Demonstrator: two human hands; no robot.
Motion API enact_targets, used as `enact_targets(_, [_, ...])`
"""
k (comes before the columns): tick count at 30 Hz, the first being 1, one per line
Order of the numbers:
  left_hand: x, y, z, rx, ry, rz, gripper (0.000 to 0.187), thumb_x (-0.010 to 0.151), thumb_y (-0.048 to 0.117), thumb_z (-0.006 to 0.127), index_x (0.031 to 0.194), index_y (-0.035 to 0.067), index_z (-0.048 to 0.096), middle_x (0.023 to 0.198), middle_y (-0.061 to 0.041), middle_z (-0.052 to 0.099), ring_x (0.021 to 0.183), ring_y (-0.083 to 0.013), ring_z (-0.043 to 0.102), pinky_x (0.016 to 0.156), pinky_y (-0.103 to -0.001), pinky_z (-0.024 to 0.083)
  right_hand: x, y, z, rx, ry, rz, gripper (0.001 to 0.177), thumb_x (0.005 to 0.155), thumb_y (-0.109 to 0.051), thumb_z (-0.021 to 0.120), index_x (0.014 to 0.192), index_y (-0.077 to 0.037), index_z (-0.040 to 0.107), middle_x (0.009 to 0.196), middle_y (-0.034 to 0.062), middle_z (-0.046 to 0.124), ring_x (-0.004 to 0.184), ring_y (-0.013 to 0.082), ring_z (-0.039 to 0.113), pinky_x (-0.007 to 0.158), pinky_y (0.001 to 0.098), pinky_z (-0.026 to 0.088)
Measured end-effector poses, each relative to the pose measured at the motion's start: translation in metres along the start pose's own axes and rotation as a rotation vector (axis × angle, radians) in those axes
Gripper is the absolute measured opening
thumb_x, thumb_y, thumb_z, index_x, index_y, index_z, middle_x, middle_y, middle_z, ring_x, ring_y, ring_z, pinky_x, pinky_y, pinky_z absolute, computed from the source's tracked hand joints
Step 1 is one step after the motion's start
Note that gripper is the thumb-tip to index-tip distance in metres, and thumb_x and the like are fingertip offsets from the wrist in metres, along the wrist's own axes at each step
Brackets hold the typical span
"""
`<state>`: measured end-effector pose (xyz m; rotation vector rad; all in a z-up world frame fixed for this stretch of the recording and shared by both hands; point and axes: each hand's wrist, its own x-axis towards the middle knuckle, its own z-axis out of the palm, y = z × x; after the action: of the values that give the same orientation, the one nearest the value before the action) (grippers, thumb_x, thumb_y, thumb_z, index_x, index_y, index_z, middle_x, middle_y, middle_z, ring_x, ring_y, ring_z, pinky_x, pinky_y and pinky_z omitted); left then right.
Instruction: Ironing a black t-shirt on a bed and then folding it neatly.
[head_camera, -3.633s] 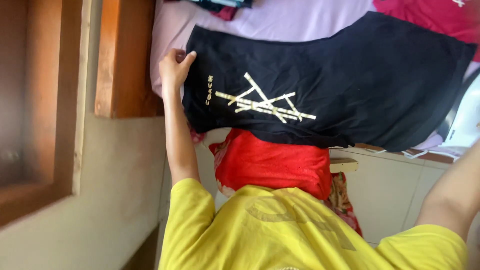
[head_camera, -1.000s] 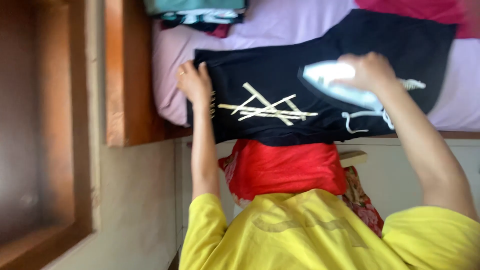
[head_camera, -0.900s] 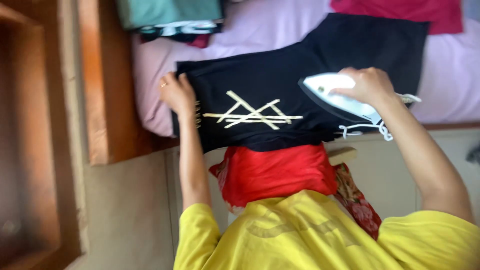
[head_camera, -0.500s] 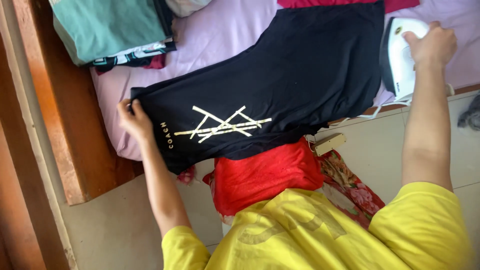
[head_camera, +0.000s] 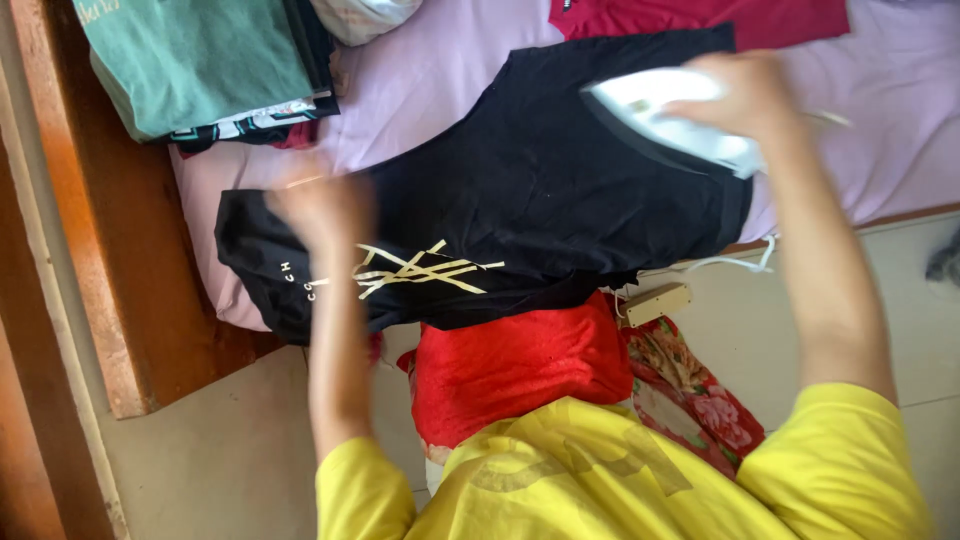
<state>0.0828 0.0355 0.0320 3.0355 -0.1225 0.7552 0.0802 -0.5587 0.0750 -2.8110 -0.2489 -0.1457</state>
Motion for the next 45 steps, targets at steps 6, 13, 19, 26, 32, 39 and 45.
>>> enact_targets(6, [-0.009,0.175,0.03,-0.506,-0.241,0.223,0.076,0.088,0.057,0.071,0.145,0.009,0.052,0.15,-0.012,0.051,0.14,-0.0312,0.046,0.114,-0.059,0.034,0.085,-0.097,0.072,-0.215,-0.044,0.073,0.064,0.084,-0.063,0.081,0.109,-0.004,0.076,0.086,0.0187,0.074,0.077,0.0352,0.074,0.072,0.048,0.059])
enact_targets(13, [-0.013,0.153,0.036,-0.407,-0.41,0.134,0.108,0.086,0.075,0.058,0.159,0.002,0.028,0.166,-0.015,0.028,0.155,-0.0281,0.023,0.123,-0.061,0.014,0.075,-0.16,0.031,-0.178,-0.203,-0.142,0.065,0.064,-0.064,0.088,0.097,-0.009,0.079,0.084,0.0254,0.073,0.078,0.0442,0.071,0.068,0.0548,0.057])
enact_targets(19, [-0.022,0.149,0.05,-0.423,-0.335,0.192,0.104,0.094,0.074,0.055,0.161,0.0,0.028,0.169,-0.016,0.028,0.158,-0.0287,0.023,0.126,-0.06,0.013,0.085,-0.15,0.069,-0.154,-0.021,0.163,0.064,0.092,-0.062,0.08,0.11,0.0,0.071,0.089,0.0235,0.074,0.083,0.0411,0.074,0.073,0.0519,0.059])
enact_targets(26, [-0.021,0.149,0.057,-0.422,-0.359,0.194,0.102,0.093,0.073,0.055,0.161,0.002,0.028,0.168,-0.016,0.028,0.157,-0.029,0.023,0.124,-0.061,0.011,-0.007,-0.077,0.033,-0.125,-0.168,0.079,0.06,0.074,-0.057,0.085,0.114,-0.013,0.077,0.086,0.0222,0.073,0.084,0.0412,0.072,0.073,0.0527,0.057])
enact_targets(32, [-0.02,0.15,0.049,-0.391,-0.435,0.177,0.101,0.094,0.071,0.054,0.162,0.002,0.025,0.169,-0.016,0.027,0.157,-0.0293,0.022,0.123,-0.061,0.011,-0.074,0.118,0.015,-0.367,0.077,0.546,0.069,0.092,-0.061,0.084,0.116,0.002,0.073,0.097,0.0274,0.073,0.086,0.0439,0.071,0.077,0.0539,0.055])
enact_targets(39, [-0.01,0.073,0.041,-0.506,-0.338,0.141,0.073,0.091,0.038,0.066,0.152,0.003,0.046,0.156,-0.018,0.046,0.145,-0.0348,0.04,0.117,-0.06,0.027,-0.052,0.148,0.003,-0.788,0.388,0.279,0.052,0.078,-0.048,0.084,0.106,-0.006,0.073,0.095,0.0132,0.072,0.087,0.033,0.07,0.08,0.0538,0.053])
enact_targets(45, [-0.033,-0.125,0.025,-0.012,0.072,-0.129,0.063,0.076,0.007,0.069,0.137,-0.005,0.058,0.138,-0.025,0.06,0.128,-0.0451,0.055,0.106,-0.059,0.037,0.042,0.031,0.064,-0.385,0.27,-0.212,0.033,0.086,-0.002,0.064,0.118,-0.008,0.065,0.118,0.012,0.067,0.116,0.0322,0.059,0.109,0.0501,0.042])
